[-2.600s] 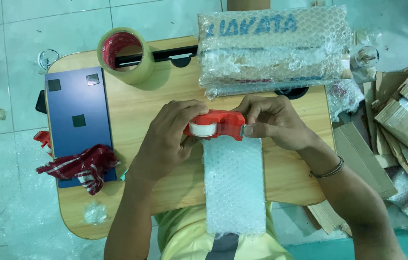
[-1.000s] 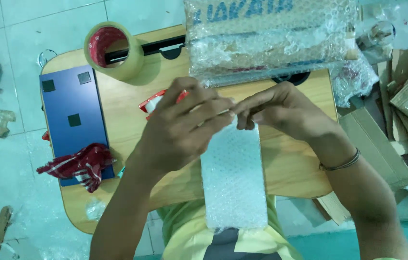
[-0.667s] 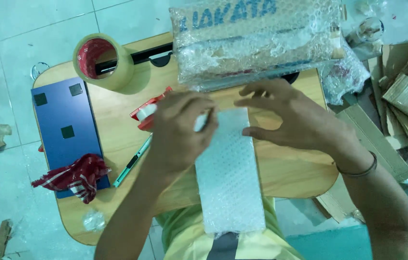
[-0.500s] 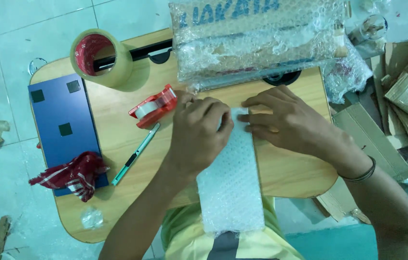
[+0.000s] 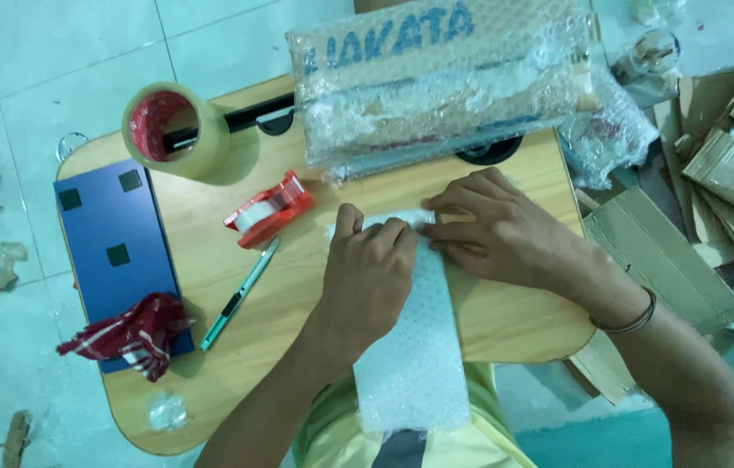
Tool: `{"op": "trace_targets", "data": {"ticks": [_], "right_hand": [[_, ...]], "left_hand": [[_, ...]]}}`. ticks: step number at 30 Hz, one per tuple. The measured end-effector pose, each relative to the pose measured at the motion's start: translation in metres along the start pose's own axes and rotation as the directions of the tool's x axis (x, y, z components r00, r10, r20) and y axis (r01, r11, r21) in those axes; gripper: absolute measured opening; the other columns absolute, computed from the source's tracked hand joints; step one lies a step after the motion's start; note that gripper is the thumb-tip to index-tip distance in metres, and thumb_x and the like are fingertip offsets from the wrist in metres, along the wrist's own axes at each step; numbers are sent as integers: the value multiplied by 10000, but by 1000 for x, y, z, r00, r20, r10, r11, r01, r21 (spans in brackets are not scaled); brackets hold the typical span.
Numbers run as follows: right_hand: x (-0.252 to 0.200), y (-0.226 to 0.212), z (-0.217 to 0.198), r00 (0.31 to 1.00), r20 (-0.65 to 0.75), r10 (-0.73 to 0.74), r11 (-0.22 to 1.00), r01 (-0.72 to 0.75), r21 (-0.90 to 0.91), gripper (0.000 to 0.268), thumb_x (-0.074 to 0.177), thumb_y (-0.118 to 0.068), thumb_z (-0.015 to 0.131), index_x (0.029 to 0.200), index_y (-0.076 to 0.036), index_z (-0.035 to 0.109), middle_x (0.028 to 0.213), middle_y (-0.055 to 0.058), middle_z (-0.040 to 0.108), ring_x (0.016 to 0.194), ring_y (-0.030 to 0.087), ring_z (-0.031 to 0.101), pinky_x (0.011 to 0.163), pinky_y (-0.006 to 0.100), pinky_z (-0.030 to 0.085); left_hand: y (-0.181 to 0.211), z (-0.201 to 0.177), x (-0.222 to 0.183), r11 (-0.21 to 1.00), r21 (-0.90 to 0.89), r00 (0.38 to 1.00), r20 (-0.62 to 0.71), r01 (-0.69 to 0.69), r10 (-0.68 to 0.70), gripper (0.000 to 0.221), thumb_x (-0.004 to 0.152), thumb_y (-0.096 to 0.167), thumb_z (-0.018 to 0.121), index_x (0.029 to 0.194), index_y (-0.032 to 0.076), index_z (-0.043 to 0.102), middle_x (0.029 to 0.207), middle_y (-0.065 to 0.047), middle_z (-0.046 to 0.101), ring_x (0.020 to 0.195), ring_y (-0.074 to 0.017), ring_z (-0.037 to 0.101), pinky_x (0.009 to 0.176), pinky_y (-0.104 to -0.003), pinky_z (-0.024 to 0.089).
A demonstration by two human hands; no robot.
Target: Wrapping a blue rectangular object in bubble wrap and securing it with adhesive tape using a dispenser.
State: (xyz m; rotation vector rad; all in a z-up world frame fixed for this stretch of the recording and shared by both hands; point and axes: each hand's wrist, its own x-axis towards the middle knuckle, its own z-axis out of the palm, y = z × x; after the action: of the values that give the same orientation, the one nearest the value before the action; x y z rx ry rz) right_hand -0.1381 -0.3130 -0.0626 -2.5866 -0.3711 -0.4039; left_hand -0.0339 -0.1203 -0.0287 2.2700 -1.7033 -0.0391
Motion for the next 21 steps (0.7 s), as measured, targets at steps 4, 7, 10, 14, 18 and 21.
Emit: {"op": "trace_targets", "data": {"ticks": [4, 7, 10, 14, 18, 21], "right_hand": [[0, -2, -2, 1000, -11, 5, 1000, -5, 8, 152, 875, -188, 760, 1010, -138, 808, 1104, 93, 703, 1095, 297, 653, 955, 452, 477], [3, -5, -6, 1000, -24, 15, 1000, -15, 12, 81, 884, -160, 757, 932, -105, 792, 1050, 99, 694, 1066, 318, 656, 935, 456, 490], [5, -7, -6, 1000, -17, 7, 1000, -7, 13, 69, 870, -153, 756, 913, -113, 792, 1012, 87, 687, 1055, 313, 654, 938, 456, 486], [8, -8, -7, 1000, -18, -16, 999, 15, -28, 61, 805, -140, 779, 843, -95, 763, 977, 83, 669, 1026, 305, 647, 899, 452, 476], [10, -10, -8, 1000, -18, -14, 1000, 14, -18, 68, 798, -88, 758, 864, -88, 774, 971, 104, 657, 1016, 329, 642, 909, 465, 480], [7, -11, -5, 1000, -13, 21, 1000, -21, -7, 45, 849, -135, 755, 860, -95, 772, 979, 82, 657, 1035, 299, 644, 926, 445, 470]], "left_hand": [[3, 1, 0, 999, 34, 997, -60, -37, 39, 112, 856, -81, 663, 830, 22, 697, 810, -119, 672, 618, -236, 662, 821, -433, 378], [6, 4, 0, 991, 125, 991, -111, -56, 70, 139, 792, -93, 707, 764, 30, 648, 752, -107, 591, 607, -243, 573, 759, -452, 344], [7, 5, -2, 989, 139, 994, -81, -59, 71, 128, 805, -70, 724, 774, 36, 660, 754, -99, 581, 619, -237, 551, 736, -444, 338], [9, 8, 0, 984, 175, 998, -44, -39, 47, 109, 808, -2, 773, 819, 51, 678, 848, -94, 610, 715, -231, 579, 744, -432, 331], [18, -3, 0, 991, 130, 993, -114, 24, -10, 111, 822, -47, 775, 849, 28, 699, 868, -140, 668, 634, -231, 601, 721, -422, 314], [18, 11, -4, 995, 71, 991, -120, 66, -57, 143, 824, -69, 767, 933, 7, 713, 864, -145, 706, 532, -220, 603, 668, -397, 297]]}}
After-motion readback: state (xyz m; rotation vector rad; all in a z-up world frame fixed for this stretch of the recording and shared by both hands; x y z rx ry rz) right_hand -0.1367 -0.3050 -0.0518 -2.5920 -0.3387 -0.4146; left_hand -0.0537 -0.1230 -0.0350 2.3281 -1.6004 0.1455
